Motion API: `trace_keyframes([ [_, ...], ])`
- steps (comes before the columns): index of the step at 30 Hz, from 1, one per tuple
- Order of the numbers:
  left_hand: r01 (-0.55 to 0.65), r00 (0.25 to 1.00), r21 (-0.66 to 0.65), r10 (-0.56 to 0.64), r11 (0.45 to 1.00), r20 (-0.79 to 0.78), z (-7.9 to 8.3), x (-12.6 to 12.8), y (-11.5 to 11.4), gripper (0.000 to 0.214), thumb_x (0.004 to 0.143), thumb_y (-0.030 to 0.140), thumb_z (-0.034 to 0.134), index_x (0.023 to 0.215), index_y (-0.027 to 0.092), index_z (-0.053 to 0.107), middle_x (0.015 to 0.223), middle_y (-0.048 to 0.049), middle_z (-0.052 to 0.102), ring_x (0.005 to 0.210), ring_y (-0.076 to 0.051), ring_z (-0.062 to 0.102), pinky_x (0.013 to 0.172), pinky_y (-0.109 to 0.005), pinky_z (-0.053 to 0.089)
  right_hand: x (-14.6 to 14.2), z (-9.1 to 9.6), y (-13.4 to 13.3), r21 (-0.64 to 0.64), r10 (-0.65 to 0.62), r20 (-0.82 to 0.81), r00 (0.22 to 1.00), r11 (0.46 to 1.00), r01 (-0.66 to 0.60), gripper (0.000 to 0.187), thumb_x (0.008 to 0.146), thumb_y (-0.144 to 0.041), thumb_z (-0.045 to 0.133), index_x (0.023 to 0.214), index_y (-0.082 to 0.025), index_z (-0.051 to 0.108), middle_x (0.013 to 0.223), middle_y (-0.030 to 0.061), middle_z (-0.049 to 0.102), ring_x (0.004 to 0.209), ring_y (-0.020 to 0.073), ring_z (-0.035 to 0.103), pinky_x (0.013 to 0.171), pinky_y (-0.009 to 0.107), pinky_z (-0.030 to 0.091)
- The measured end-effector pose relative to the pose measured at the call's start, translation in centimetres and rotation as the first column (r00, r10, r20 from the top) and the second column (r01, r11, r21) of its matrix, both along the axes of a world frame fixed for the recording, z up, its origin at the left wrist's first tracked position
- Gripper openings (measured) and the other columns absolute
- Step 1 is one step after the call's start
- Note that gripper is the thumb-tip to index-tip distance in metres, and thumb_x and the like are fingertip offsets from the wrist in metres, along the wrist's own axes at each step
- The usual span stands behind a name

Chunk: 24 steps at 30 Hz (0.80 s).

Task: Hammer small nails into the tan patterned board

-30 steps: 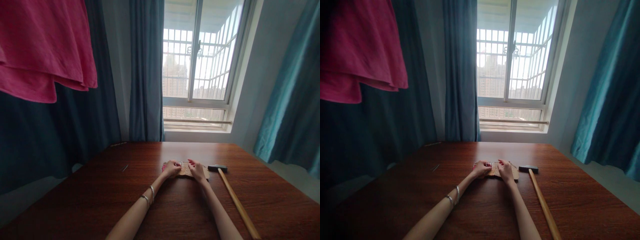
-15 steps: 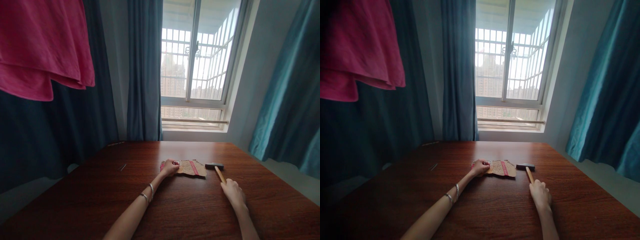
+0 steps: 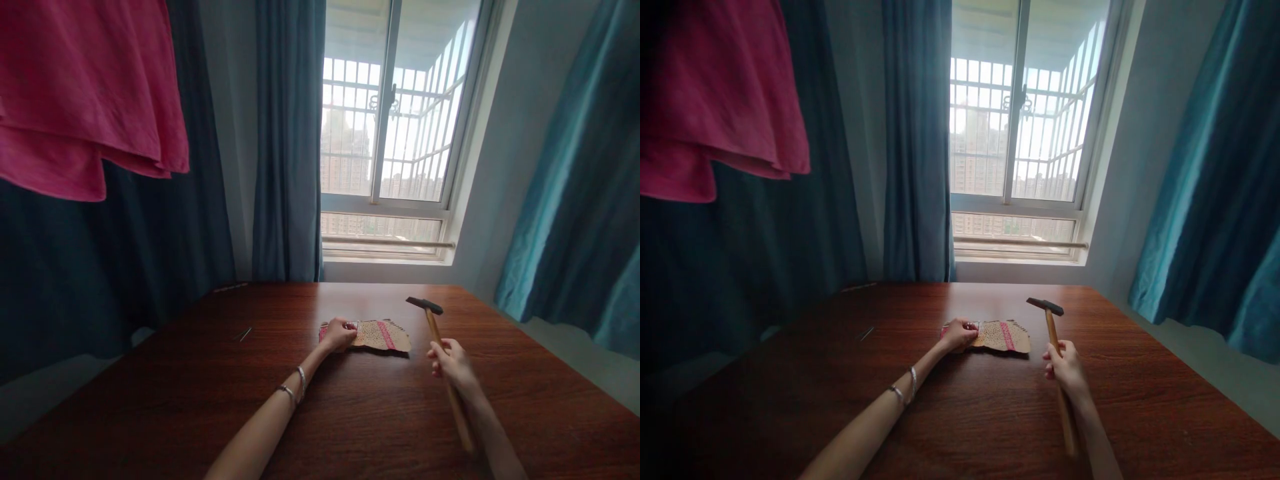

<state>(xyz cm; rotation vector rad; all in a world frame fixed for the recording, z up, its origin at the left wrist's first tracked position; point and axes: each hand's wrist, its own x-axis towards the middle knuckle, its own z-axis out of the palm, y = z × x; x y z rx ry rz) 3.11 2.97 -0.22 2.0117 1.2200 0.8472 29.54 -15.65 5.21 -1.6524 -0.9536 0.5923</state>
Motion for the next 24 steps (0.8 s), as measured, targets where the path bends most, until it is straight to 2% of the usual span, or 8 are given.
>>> trace_keyframes([
  [2, -0.002, 1.0, 0.004, 0.002, 1.0, 0.004, 0.0, 0.0, 0.0, 0.024, 0.064, 0.028, 0.059, 0.076, 0.015, 0.074, 0.069, -0.0017, 0.07, 0.066, -0.014, 0.061, 0.053, -0.018, 0.039, -1.4, 1.2, 0.1, 0.137, 0.19, -0.267, 0.945, 0.978, -0.157, 0.039, 0.07, -0.047, 0.063, 0.09, -0.023, 0.041, 0.058, -0.0078, 0.055, 0.034, 0.0068, 0.041, 0.032, 0.019, 0.036],
  [4, 0.006, 1.0, 0.005, -0.006, 1.0, 0.014, 0.0, 0.0, 0.0, 0.024, 0.064, 0.028, 0.059, 0.076, 0.014, 0.074, 0.069, -0.0021, 0.071, 0.065, -0.015, 0.061, 0.053, -0.018, 0.039, -2.5, 2.4, 0.1, 0.204, 0.366, -0.47, 0.803, 0.93, -0.305, 0.037, 0.068, -0.043, 0.067, 0.087, -0.022, 0.042, 0.054, -0.011, 0.048, 0.03, 0.0029, 0.033, 0.027, 0.014, 0.026],
  [7, 0.015, 1.0, -0.005, -0.015, 1.0, 0.02, 0.1, 0.1, -0.1, 0.023, 0.065, 0.028, 0.06, 0.076, 0.014, 0.074, 0.069, -0.0021, 0.071, 0.066, -0.014, 0.061, 0.053, -0.018, 0.039, -3.6, 3.6, -0.1, 0.32, 0.543, -0.713, 0.444, 0.815, -0.483, 0.028, 0.073, -0.036, 0.065, 0.089, -0.018, 0.05, 0.049, -0.0134, 0.036, 0.028, -0.0004, 0.021, 0.024, 0.01, 0.013],
  [9, 0.013, 1.0, -0.014, -0.013, 1.0, 0.019, 0.3, 0.0, -0.2, 0.023, 0.065, 0.028, 0.06, 0.077, 0.015, 0.074, 0.07, -0.0016, 0.071, 0.067, -0.014, 0.061, 0.054, -0.018, 0.039, -4.4, 3.9, 0.0, 0.436, 0.608, -0.772, 0.183, 0.718, -0.542, 0.027, 0.079, -0.033, 0.06, 0.098, -0.015, 0.054, 0.05, -0.0133, 0.033, 0.029, -0.001, 0.017, 0.024, 0.009, 0.01],
  [10, 0.013, 1.0, -0.018, -0.013, 1.0, 0.021, 0.4, 0.0, -0.3, 0.022, 0.065, 0.028, 0.061, 0.077, 0.015, 0.074, 0.07, -0.0013, 0.071, 0.067, -0.014, 0.061, 0.054, -0.017, 0.039, -4.8, 3.9, 0.1, 0.48, 0.624, -0.777, 0.082, 0.672, -0.564, 0.027, 0.082, -0.031, 0.058, 0.102, -0.014, 0.055, 0.051, -0.0128, 0.033, 0.03, -0.0011, 0.018, 0.024, 0.008, 0.01],
  [12, 0.017, 1.0, -0.022, -0.016, 1.0, 0.026, 0.5, 0.0, -0.4, 0.021, 0.064, 0.027, 0.061, 0.076, 0.014, 0.073, 0.069, -0.0009, 0.07, 0.066, -0.013, 0.06, 0.054, -0.017, 0.039, -5.7, 3.7, 0.5, 0.509, 0.62, -0.784, -0.044, 0.6, -0.618, 0.026, 0.085, -0.028, 0.056, 0.107, -0.014, 0.056, 0.052, -0.012, 0.034, 0.031, -0.0009, 0.02, 0.025, 0.008, 0.013],
  [16, 0.028, 0.998, -0.027, -0.026, 0.999, 0.053, 0.6, -0.1, -0.7, 0.021, 0.065, 0.027, 0.061, 0.075, 0.014, 0.073, 0.067, -0.0007, 0.069, 0.063, -0.013, 0.058, 0.052, -0.018, 0.038, -7.3, 3.0, 2.0, 0.485, 0.583, -0.804, -0.117, 0.53, -0.695, 0.022, 0.09, -0.027, 0.052, 0.108, -0.016, 0.058, 0.051, -0.0114, 0.035, 0.031, 0.0002, 0.023, 0.026, 0.009, 0.017],
  [24, 0.019, 0.999, -0.006, -0.019, 1.0, 0.044, 0.5, -0.1, -0.8, 0.02, 0.065, 0.027, 0.059, 0.074, 0.014, 0.072, 0.067, -0.0009, 0.068, 0.063, -0.013, 0.057, 0.054, -0.019, 0.038, -8.1, 2.7, 4.4, 0.495, 0.536, -0.825, -0.178, 0.534, -0.685, 0.025, 0.091, -0.031, 0.05, 0.103, -0.012, 0.06, 0.05, -0.0107, 0.035, 0.032, 0.0008, 0.024, 0.028, 0.01, 0.018],
])
